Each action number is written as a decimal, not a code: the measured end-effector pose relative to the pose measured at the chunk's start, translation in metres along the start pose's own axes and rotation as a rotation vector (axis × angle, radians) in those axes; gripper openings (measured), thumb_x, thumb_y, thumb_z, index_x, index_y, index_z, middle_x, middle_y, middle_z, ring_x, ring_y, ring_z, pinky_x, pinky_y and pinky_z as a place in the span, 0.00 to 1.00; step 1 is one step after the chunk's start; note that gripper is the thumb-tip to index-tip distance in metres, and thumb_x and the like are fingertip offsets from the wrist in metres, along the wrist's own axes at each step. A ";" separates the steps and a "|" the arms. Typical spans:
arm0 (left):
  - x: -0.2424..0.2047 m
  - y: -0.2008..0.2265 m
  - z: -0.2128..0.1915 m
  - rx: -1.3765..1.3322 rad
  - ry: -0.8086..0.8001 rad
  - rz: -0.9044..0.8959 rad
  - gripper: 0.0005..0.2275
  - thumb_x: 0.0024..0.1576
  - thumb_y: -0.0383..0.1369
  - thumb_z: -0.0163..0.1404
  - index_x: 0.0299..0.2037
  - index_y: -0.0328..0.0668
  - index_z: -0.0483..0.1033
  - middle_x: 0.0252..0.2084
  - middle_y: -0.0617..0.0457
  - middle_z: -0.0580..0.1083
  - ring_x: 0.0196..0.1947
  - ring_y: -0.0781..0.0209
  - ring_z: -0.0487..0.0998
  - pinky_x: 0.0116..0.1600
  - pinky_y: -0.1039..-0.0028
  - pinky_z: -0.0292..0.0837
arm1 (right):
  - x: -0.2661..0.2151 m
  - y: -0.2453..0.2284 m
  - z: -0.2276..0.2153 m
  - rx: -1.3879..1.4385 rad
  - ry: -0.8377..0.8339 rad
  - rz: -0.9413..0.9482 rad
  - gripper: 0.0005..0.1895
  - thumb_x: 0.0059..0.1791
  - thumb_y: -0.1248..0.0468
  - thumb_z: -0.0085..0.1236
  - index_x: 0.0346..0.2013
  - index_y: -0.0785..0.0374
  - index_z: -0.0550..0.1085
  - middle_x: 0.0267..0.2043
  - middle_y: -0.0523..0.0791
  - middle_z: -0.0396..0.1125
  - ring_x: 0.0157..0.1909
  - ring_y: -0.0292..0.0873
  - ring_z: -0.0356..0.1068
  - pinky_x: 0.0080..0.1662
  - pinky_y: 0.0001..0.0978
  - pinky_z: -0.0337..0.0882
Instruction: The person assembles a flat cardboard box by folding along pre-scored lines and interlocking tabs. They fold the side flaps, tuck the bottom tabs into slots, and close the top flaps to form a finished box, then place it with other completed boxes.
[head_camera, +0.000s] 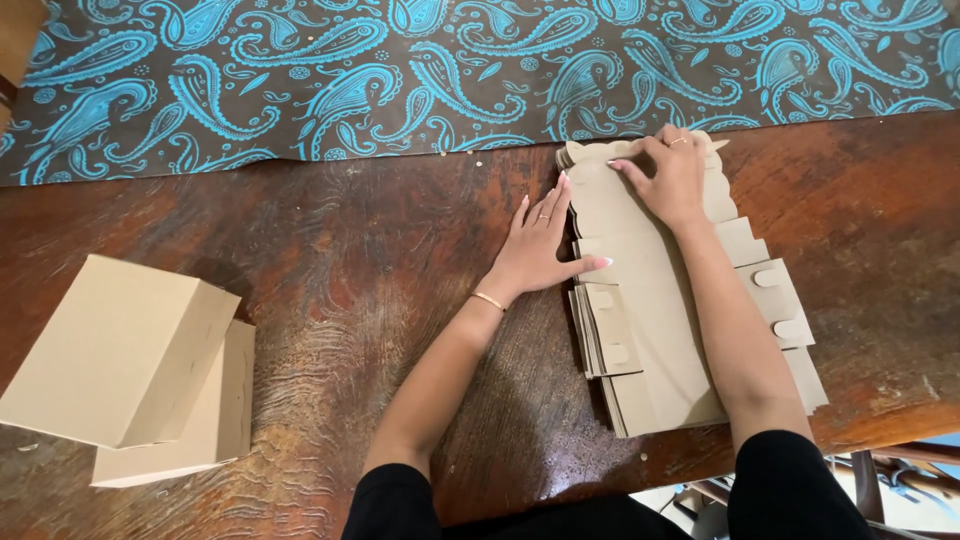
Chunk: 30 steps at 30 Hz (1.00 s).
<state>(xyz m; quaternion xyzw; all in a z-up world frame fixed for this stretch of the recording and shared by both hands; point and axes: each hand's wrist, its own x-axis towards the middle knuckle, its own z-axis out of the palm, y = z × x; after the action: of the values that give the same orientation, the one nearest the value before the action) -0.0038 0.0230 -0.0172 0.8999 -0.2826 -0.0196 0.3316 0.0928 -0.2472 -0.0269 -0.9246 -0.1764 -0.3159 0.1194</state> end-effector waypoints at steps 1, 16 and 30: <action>0.000 0.001 0.000 0.000 0.001 0.000 0.56 0.50 0.71 0.44 0.77 0.38 0.33 0.80 0.44 0.38 0.79 0.47 0.46 0.80 0.48 0.29 | 0.004 -0.004 -0.006 0.000 0.000 -0.001 0.17 0.49 0.50 0.74 0.38 0.56 0.77 0.37 0.42 0.61 0.45 0.47 0.66 0.57 0.45 0.60; -0.052 0.097 -0.001 -0.722 0.268 -0.169 0.43 0.60 0.52 0.46 0.72 0.21 0.41 0.74 0.20 0.40 0.74 0.19 0.40 0.74 0.36 0.32 | 0.018 -0.019 -0.135 -0.113 -0.882 0.822 0.58 0.50 0.26 0.33 0.63 0.82 0.69 0.69 0.66 0.61 0.71 0.65 0.58 0.67 0.59 0.59; -0.118 0.069 0.056 0.405 0.101 0.160 0.46 0.59 0.65 0.32 0.75 0.29 0.41 0.79 0.38 0.37 0.77 0.32 0.36 0.75 0.43 0.33 | -0.028 0.000 -0.188 0.709 -0.949 1.176 0.32 0.48 0.55 0.47 0.67 0.58 0.68 0.70 0.43 0.64 0.70 0.45 0.61 0.66 0.46 0.59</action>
<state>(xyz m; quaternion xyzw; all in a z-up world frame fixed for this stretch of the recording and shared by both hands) -0.1492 0.0091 -0.0370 0.9227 -0.3342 0.1091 0.1582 -0.0302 -0.3168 0.1007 -0.8084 0.2144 0.2952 0.4619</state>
